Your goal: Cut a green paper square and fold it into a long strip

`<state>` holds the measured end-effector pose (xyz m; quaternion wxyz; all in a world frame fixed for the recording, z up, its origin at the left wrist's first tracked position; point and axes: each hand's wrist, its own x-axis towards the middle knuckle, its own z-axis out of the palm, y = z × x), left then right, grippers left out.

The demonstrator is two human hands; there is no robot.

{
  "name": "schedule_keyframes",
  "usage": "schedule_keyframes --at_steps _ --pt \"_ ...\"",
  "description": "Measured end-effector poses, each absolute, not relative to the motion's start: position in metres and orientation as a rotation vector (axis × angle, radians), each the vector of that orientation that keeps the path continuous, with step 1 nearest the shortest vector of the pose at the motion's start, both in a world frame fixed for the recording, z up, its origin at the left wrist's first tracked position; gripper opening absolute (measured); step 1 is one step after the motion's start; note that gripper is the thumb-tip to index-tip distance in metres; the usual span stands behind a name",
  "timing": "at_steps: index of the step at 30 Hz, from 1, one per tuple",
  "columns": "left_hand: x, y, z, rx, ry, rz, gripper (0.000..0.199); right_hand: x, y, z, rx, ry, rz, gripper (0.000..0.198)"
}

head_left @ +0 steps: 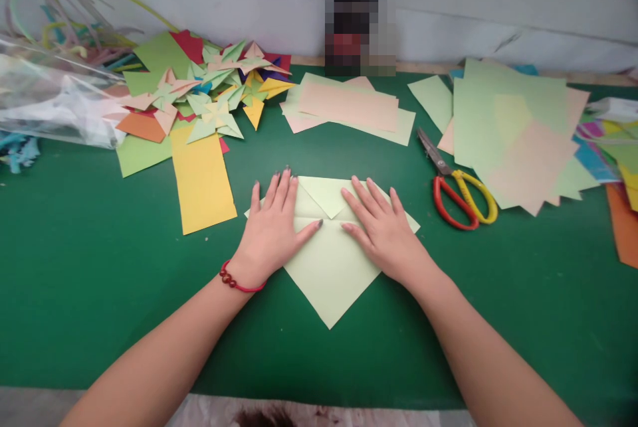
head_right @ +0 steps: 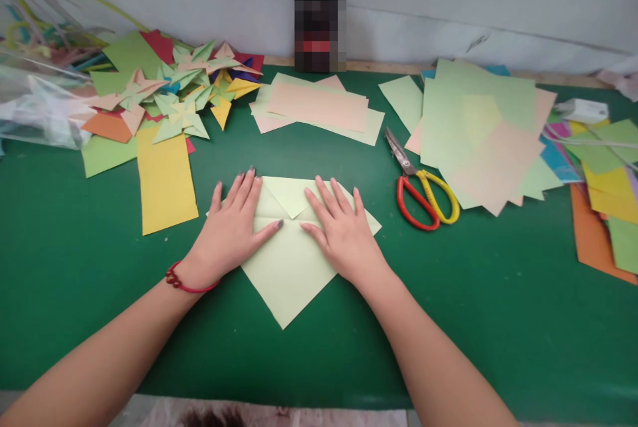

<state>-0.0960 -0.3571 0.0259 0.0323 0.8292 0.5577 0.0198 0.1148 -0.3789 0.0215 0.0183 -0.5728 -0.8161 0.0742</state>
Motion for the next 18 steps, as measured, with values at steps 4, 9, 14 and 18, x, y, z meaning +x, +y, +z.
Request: schedule_keyframes --at_steps 4,9,14,18 --pt "-0.0959 -0.3568 0.0266 2.53 1.71 0.075 0.077 0.1162 -0.3788 0.0224 -1.773 -2.545 0.245 0.056" --pt "-0.0955 -0.3571 0.0259 2.522 1.712 0.085 0.079 0.1165 -0.3783 0.0227 -1.775 -2.542 0.25 0.056" --pt "-0.0956 -0.3576 0.0241 2.52 1.719 0.11 0.079 0.1159 -0.3785 0.0219 -1.768 -2.534 0.259 0.055" --pt "-0.096 -0.3575 0.0238 2.524 1.709 0.128 0.078 0.1167 -0.3793 0.0237 -1.761 -2.526 0.284 0.055"
